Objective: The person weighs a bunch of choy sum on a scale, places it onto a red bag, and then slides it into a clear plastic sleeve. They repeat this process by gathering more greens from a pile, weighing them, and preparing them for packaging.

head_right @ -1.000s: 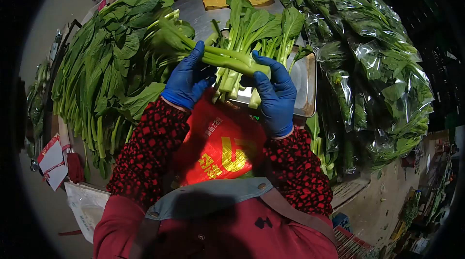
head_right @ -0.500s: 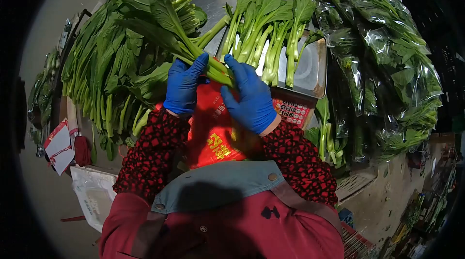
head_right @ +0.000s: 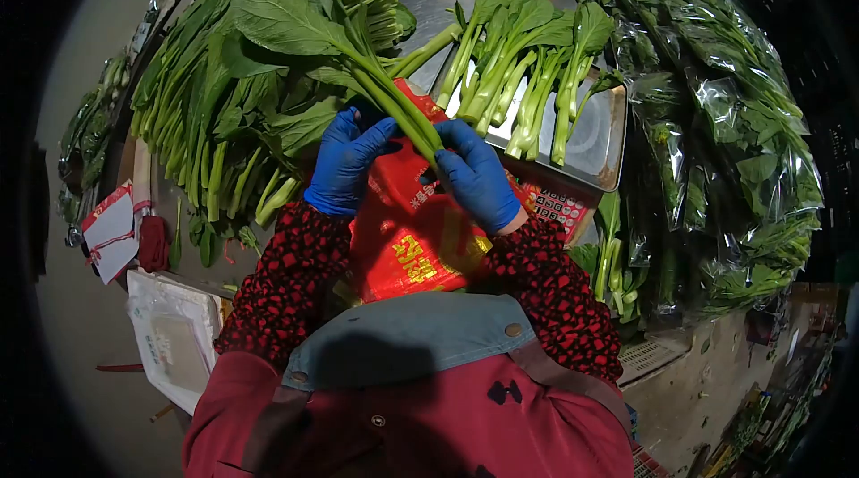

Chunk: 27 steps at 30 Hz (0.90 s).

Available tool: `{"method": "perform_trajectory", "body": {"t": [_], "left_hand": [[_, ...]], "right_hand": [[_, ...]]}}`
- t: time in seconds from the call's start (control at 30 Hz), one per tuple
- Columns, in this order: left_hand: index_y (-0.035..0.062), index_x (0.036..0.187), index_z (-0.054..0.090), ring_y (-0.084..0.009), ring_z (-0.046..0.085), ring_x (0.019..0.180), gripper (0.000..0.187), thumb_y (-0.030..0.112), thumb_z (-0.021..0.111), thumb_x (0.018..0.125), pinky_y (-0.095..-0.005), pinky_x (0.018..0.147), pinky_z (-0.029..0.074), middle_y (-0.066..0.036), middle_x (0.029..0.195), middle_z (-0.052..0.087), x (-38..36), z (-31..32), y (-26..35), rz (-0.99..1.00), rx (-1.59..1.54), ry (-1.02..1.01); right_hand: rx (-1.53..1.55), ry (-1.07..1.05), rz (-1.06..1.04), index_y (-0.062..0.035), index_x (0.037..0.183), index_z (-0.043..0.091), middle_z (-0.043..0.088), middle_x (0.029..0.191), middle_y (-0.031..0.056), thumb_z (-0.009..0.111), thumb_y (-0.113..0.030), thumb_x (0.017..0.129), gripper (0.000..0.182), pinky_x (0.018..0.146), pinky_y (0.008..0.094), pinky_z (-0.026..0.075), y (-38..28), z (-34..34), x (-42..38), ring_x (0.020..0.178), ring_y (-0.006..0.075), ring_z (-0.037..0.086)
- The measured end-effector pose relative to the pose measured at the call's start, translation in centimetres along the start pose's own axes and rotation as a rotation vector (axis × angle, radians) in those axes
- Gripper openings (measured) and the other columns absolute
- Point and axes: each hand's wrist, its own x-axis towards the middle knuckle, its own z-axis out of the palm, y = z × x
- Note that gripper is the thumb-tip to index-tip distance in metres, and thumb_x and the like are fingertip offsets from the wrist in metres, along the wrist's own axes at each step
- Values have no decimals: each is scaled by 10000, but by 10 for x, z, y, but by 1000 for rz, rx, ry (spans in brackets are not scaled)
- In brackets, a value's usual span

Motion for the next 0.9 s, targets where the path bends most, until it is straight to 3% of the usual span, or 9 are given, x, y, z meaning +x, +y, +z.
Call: {"method": "perform_trajectory", "body": {"t": [0.17, 0.27, 0.4, 0.47, 0.5, 0.63, 0.7, 0.83, 0.9], "left_hand": [[27, 983, 576, -111, 593, 725, 224, 116, 652, 793, -245, 626, 489, -42, 848, 625, -5, -8, 10, 13, 145, 69], [18, 971, 575, -111, 587, 663, 239, 140, 666, 787, -235, 605, 484, -41, 787, 621, -8, -11, 12, -8, 248, 68], [17, 983, 556, -107, 577, 628, 285, 185, 676, 786, -225, 580, 480, -32, 741, 597, -11, -13, 14, -87, 236, 151], [18, 990, 545, -107, 575, 619, 294, 191, 672, 790, -226, 572, 483, -31, 736, 587, -13, -11, 15, -113, 175, 181], [18, 998, 533, -107, 573, 611, 303, 196, 669, 794, -226, 564, 485, -29, 732, 577, -12, -11, 16, -138, 112, 202], [15, 965, 515, -110, 567, 585, 287, 193, 665, 796, -232, 537, 492, -46, 749, 570, -13, -24, 14, -243, 167, 211], [12, 942, 505, -114, 567, 589, 270, 159, 669, 787, -239, 518, 493, -47, 752, 568, -14, -26, 10, -214, 145, 241], [2, 943, 486, -129, 570, 592, 271, 102, 668, 768, -253, 494, 497, -51, 749, 569, -20, -23, -1, -83, 199, 363], [10, 970, 481, -139, 576, 605, 288, 97, 664, 765, -257, 499, 502, -60, 767, 571, -20, -32, -14, -98, 259, 356]], "right_hand": [[-172, -66, 35, -8, 1127, 462, 555, 877, 101, 534, -124, 826, 330, 635, 259, 477, 14, 4, 4, 665, 152, 594], [-743, 262, -540, -25, 1082, 525, 592, 874, 145, 638, -149, 781, 345, 703, 322, 477, 23, 24, 6, 754, 308, 588], [-602, 180, -509, -14, 1011, 565, 609, 808, 133, 598, -129, 815, 230, 665, 307, 469, 26, 22, 10, 712, 269, 597], [-484, 72, -263, 1, 973, 574, 607, 752, 131, 559, -122, 848, 176, 613, 298, 453, 24, 15, 11, 648, 223, 584], [-430, 48, -261, 8, 962, 574, 594, 690, 109, 522, -136, 876, 176, 573, 287, 432, 29, 12, 11, 607, 161, 557], [-224, -14, -124, 13, 964, 569, 589, 691, 92, 500, -144, 884, 190, 570, 284, 429, 39, 11, 9, 610, 131, 539], [-164, -84, 11, 3, 1004, 552, 559, 749, -17, 505, -147, 896, 190, 554, 204, 394, 36, 12, 9, 645, 40, 485], [-362, -83, -36, 11, 985, 553, 569, 739, 16, 515, -137, 872, 190, 572, 236, 420, 39, 20, 18, 655, 74, 517], [-653, -71, -42, -20, 949, 575, 589, 744, 173, 568, -184, 794, 226, 610, 361, 456, 35, 22, 20, 658, 266, 594]]}}
